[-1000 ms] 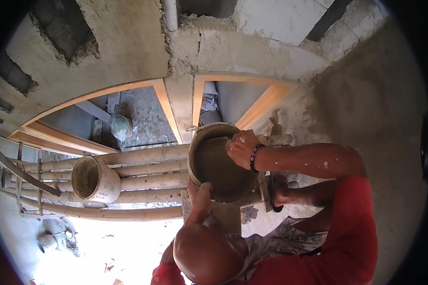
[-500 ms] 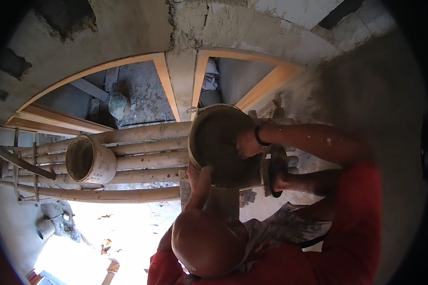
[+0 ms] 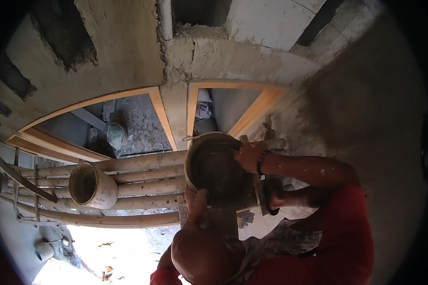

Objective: The person applies plaster to a wall using a trowel and a bucket while standing on a bamboo scaffold.

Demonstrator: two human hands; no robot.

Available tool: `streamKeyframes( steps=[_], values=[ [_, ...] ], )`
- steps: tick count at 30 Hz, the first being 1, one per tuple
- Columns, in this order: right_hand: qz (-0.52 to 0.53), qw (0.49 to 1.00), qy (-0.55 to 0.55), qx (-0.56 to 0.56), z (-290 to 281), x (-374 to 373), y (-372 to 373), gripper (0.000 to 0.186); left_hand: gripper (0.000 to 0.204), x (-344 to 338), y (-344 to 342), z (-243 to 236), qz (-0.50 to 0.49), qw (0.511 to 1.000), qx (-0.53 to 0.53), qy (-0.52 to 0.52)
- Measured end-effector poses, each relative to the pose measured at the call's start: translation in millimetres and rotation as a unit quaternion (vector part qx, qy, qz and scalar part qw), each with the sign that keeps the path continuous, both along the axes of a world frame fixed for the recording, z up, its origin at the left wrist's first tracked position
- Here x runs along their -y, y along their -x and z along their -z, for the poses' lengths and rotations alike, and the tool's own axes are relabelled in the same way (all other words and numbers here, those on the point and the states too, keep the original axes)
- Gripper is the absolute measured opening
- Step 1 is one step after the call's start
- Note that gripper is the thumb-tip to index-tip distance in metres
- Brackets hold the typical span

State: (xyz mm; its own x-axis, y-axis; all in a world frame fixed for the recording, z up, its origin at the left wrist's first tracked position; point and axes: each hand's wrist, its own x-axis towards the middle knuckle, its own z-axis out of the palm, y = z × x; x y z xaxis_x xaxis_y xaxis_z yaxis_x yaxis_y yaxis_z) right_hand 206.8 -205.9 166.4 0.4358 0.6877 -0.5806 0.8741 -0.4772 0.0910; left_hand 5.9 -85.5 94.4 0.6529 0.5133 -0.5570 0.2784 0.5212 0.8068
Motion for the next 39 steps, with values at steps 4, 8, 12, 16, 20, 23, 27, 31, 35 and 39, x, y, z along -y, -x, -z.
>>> streamKeyframes(
  steps=[4, 8, 12, 16, 20, 23, 27, 31, 35, 39],
  values=[
    [-0.059, 0.992, 0.096, -0.061, 6, -4, 11, 0.025, 0.059, -1, 2, -9, 0.023, 1.0, -0.006, -0.01],
    [-0.14, 0.981, 0.087, -0.103, 23, 2, 21, 0.025, 0.059, -2, 0, -16, 0.012, 1.0, -0.005, 0.002],
    [-0.158, 0.967, 0.029, -0.199, 30, 0, 22, 0.03, 0.058, -3, 7, 11, -0.022, 0.999, 0.041, -0.007],
    [0.007, 0.967, -0.08, -0.24, -18, 10, 10, 0.028, 0.057, 4, 5, 23, -0.014, 0.999, 0.035, -0.001],
    [0.035, 0.994, -0.07, -0.073, -50, -1, 7, 0.024, 0.051, 2, 3, 11, -0.014, 0.999, 0.035, -0.002],
    [-0.045, 0.997, -0.058, -0.009, -7, 9, 2, 0.023, 0.048, 2, 2, 7, -0.009, 1.0, 0.029, 0.006],
    [-0.085, 0.993, -0.015, -0.077, 29, 18, 17, 0.023, 0.047, 3, 2, 15, -0.036, 0.997, 0.059, -0.029],
    [-0.067, 0.983, 0.031, -0.165, 31, 25, 27, 0.03, 0.052, 7, 0, 7, -0.039, 0.998, 0.054, -0.003],
    [-0.064, 0.979, -0.047, -0.185, 11, 32, 8, 0.034, 0.05, -2, 1, 8, -0.037, 0.997, 0.065, -0.009],
    [-0.099, 0.98, -0.122, -0.118, -65, 46, -31, 0.036, 0.049, -15, -13, -1, -0.002, 0.997, 0.075, -0.003]
  ],
)
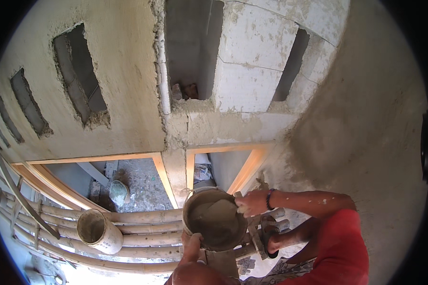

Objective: The person applies plaster to a wall using a trowel and a bucket while standing on a bamboo scaffold.

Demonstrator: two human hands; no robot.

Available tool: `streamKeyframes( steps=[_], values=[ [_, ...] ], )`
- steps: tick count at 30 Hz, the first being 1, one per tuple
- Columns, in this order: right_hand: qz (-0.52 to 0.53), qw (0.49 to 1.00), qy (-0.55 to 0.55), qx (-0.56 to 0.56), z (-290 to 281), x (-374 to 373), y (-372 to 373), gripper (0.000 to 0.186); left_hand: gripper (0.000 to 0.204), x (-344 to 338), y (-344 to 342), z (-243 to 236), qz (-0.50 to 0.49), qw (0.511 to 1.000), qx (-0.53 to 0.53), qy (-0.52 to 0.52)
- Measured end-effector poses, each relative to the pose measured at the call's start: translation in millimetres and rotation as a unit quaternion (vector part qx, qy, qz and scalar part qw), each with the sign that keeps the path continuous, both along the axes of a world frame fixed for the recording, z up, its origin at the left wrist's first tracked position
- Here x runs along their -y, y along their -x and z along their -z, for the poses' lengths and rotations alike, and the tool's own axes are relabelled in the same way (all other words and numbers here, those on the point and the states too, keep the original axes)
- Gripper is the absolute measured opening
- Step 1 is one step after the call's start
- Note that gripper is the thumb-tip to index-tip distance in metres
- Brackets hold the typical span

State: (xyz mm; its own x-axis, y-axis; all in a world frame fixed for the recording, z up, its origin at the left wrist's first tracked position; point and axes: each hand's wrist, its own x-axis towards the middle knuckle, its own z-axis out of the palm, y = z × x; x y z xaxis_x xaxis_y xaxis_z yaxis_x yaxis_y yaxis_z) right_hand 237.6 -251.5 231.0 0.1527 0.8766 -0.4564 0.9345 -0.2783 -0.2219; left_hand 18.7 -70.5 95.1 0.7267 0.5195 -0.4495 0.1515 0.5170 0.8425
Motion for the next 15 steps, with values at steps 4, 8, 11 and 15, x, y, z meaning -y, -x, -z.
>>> streamKeyframes(
  steps=[4, 8, 11, 15],
  values=[
    [0.08, 0.977, -0.042, 0.191, -52, 14, -20, 0.04, 0.049, -14, -20, -30, 0.046, 0.998, -0.009, -0.045],
    [0.109, 0.965, -0.059, 0.232, -73, 13, -38, 0.031, 0.05, -31, -47, -74, 0.081, 0.995, -0.039, -0.031],
    [0.093, 0.962, -0.072, 0.248, -85, 9, -37, 0.032, 0.048, -42, -67, -113, 0.085, 0.996, -0.025, -0.033],
    [0.073, 0.981, -0.051, 0.17, -59, 11, -52, 0.028, 0.045, -48, -92, -142, 0.099, 0.992, -0.034, -0.075]
  ],
)
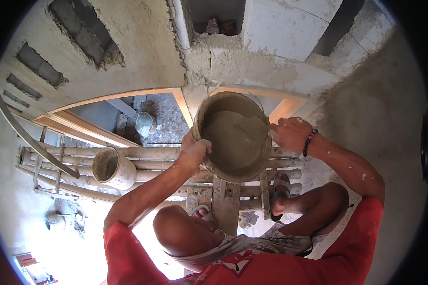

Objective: The person applies plaster to a wall using a trowel and a bucket while standing on a bamboo scaffold.

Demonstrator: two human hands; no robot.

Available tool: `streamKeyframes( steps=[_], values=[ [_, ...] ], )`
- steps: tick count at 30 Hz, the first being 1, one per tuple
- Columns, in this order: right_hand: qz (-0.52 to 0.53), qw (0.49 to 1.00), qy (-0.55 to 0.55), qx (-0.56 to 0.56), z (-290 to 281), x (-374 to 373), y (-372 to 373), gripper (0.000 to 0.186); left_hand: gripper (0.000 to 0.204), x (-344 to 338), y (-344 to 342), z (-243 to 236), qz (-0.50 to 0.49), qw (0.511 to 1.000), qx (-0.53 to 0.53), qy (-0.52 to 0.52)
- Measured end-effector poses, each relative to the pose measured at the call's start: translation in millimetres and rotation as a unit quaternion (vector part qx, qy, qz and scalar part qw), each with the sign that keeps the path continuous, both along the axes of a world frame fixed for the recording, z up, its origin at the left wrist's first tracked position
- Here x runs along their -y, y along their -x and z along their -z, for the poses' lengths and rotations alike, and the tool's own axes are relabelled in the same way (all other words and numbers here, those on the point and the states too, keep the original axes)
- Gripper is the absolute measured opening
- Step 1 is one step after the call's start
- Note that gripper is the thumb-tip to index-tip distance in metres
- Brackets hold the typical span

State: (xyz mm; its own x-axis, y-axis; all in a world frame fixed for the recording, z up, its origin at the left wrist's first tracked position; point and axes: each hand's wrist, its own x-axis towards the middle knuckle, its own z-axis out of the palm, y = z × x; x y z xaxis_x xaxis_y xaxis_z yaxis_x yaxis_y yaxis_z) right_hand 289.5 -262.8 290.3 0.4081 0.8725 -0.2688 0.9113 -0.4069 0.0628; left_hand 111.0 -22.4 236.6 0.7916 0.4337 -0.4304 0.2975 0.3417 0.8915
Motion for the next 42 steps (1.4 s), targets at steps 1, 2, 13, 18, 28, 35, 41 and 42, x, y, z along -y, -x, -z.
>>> streamKeyframes(
  steps=[1, 2, 13, 18, 28, 35, 41, 42],
  values=[
    [0.011, 0.998, 0.018, -0.052, 2, -4, -2, 0.029, 0.044, -1, -4, -4, -0.002, 1.0, 0.003, -0.01],
    [0.022, 0.994, 0.036, -0.104, 3, -10, -2, 0.03, 0.044, -3, -6, -8, -0.003, 1.0, 0.006, -0.021],
    [0.006, 0.937, -0.179, -0.301, -9, 22, -43, 0.037, 0.036, 17, -18, -70, -0.061, 0.997, -0.034, 0.013],
    [0.004, 0.947, -0.172, -0.272, -50, 35, -60, 0.035, 0.033, 25, -23, -63, -0.077, 0.995, -0.027, 0.062],
    [-0.04, 0.944, -0.09, -0.314, -157, 35, -98, 0.042, 0.038, 41, -31, -45, -0.142, 0.982, 0.036, 0.116],
    [0.126, 0.942, -0.185, -0.25, -146, 8, -177, 0.042, 0.048, 49, -32, -36, -0.153, 0.981, -0.01, 0.122],
    [0.049, 0.936, -0.318, -0.146, -199, 29, -157, 0.041, 0.048, 40, -23, -23, -0.139, 0.985, -0.022, 0.096],
    [0.017, 0.949, -0.292, -0.118, -196, 34, -146, 0.041, 0.047, 43, -24, -21, -0.137, 0.985, -0.001, 0.105]
  ],
)
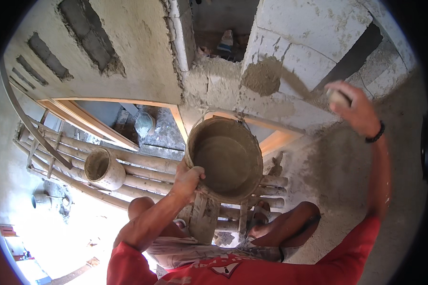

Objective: The person applies plaster to a wall using a trowel and a bucket while standing on a bamboo scaffold.

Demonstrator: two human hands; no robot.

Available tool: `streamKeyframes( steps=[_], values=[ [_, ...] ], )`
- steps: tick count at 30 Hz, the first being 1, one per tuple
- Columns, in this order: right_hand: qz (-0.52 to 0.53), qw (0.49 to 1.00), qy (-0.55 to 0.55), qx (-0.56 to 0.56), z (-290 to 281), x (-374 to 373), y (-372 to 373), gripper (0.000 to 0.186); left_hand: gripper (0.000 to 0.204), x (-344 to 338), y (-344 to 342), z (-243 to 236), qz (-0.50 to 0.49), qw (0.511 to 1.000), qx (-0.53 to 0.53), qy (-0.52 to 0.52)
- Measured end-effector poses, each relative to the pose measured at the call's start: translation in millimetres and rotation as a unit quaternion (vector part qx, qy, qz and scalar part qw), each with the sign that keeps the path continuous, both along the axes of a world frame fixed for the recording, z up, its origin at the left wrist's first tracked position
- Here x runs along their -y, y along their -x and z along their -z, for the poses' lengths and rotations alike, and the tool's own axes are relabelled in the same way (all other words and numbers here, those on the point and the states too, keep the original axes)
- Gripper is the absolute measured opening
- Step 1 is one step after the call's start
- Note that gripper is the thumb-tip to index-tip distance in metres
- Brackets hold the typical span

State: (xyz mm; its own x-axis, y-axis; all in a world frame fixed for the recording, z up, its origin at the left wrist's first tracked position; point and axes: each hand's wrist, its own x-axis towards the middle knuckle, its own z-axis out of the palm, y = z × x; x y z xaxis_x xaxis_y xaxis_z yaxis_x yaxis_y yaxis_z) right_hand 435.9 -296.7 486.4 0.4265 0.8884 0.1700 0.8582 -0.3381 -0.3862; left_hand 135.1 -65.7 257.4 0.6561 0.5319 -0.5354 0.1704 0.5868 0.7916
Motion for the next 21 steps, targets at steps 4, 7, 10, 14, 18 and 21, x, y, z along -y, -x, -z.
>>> streamKeyframes(
  steps=[4, 7, 10, 14, 18, 21],
  values=[
    [-0.068, 0.981, 0.181, 0.026, 68, 2, 46, 0.033, 0.043, 7, -6, 8, 0.016, 0.999, 0.012, -0.035],
    [-0.038, 0.951, 0.208, 0.226, 139, -2, 79, 0.033, 0.044, 9, -3, 12, 0.037, 0.998, 0.001, -0.047],
    [-0.051, 0.937, 0.291, 0.187, 185, -13, 85, 0.029, 0.043, 12, -5, 7, 0.036, 0.998, 0.017, -0.052],
    [-0.079, 0.948, 0.307, -0.017, 212, -10, 97, 0.032, 0.045, 17, -5, -3, 0.033, 0.999, 0.024, -0.023],
    [-0.088, 0.967, 0.206, -0.118, 208, 3, 92, 0.037, 0.047, 19, -7, -5, 0.003, 1.0, 0.014, 0.002],
    [-0.073, 0.98, 0.15, -0.111, 194, 13, 86, 0.039, 0.047, 18, -3, 0, 0.018, 1.0, 0.017, 0.002]
  ],
)
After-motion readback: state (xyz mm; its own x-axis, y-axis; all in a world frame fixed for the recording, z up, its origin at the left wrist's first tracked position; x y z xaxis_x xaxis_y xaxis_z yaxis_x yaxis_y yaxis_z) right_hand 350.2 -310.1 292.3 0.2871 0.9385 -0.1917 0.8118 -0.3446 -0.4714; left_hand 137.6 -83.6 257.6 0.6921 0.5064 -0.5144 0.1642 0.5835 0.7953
